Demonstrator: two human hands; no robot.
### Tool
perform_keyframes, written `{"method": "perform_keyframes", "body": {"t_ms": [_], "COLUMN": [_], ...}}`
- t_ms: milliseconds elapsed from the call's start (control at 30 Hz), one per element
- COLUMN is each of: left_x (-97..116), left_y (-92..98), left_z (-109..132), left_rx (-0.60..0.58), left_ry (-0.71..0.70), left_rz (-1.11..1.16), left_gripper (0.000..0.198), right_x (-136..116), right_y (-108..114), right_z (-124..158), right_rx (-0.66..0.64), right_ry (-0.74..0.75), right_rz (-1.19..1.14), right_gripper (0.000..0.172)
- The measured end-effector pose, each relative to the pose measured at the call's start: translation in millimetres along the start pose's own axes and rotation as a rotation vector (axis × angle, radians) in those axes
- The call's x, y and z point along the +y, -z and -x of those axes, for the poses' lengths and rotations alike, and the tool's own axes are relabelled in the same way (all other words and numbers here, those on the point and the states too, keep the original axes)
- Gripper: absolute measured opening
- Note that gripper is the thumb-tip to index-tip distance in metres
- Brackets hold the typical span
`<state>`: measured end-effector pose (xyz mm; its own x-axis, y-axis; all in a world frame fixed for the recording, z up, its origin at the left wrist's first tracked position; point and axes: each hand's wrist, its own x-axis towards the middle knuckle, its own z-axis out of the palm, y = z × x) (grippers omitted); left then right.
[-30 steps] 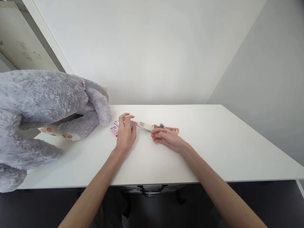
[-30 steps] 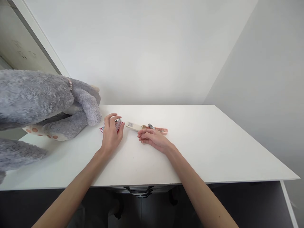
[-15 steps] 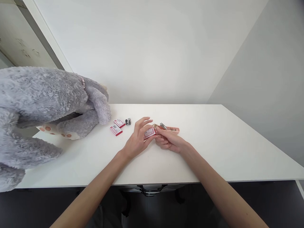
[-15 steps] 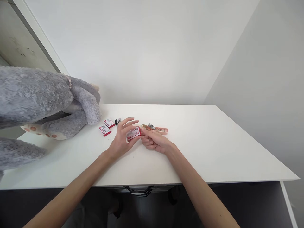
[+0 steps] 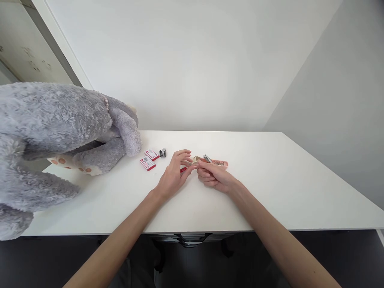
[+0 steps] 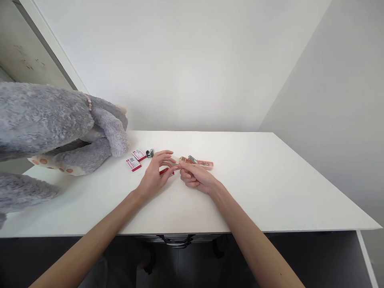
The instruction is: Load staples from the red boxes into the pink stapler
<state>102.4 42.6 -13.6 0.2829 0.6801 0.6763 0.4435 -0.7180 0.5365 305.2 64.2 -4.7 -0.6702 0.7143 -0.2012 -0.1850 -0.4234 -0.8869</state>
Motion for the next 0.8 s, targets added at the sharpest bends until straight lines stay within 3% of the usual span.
{"method": "perform_keyframes", "body": {"t_ms": [133, 267, 400, 567, 667, 800], "left_x": [0, -3, -6, -5, -4, 0], "left_y": [1.8, 9.3, 17.8, 20.5, 17.7, 14.6], "left_z": [-1, -3, -6, -6, -5, -5], "left_rx": [-0.072, -0.080, -0.176, -0.311, -0.277, -0.223], "left_ry": [-0.003, -0.025, -0.027, 0.022, 0.082, 0.276], "left_rz": [-0.083, -0.317, -0.473, -0.471, -0.438, -0.440], "left_gripper": [0.029, 0.036, 0.036, 0.036, 0.033, 0.039], "right_x": [0, 0, 1, 0, -1, -3], "right_y": [0, 1, 3, 2, 2, 0], "right_z": [0, 1, 0, 1, 2, 2], "right_rx": [0.025, 0.026, 0.036, 0.076, 0.119, 0.127], "right_ry": [0.044, 0.062, 0.090, 0.121, 0.155, 0.181], "right_rz": [-0.057, -0.078, -0.085, -0.070, -0.062, -0.053], "right_gripper": [0.044, 0.043, 0.041, 0.039, 0.038, 0.035]}}
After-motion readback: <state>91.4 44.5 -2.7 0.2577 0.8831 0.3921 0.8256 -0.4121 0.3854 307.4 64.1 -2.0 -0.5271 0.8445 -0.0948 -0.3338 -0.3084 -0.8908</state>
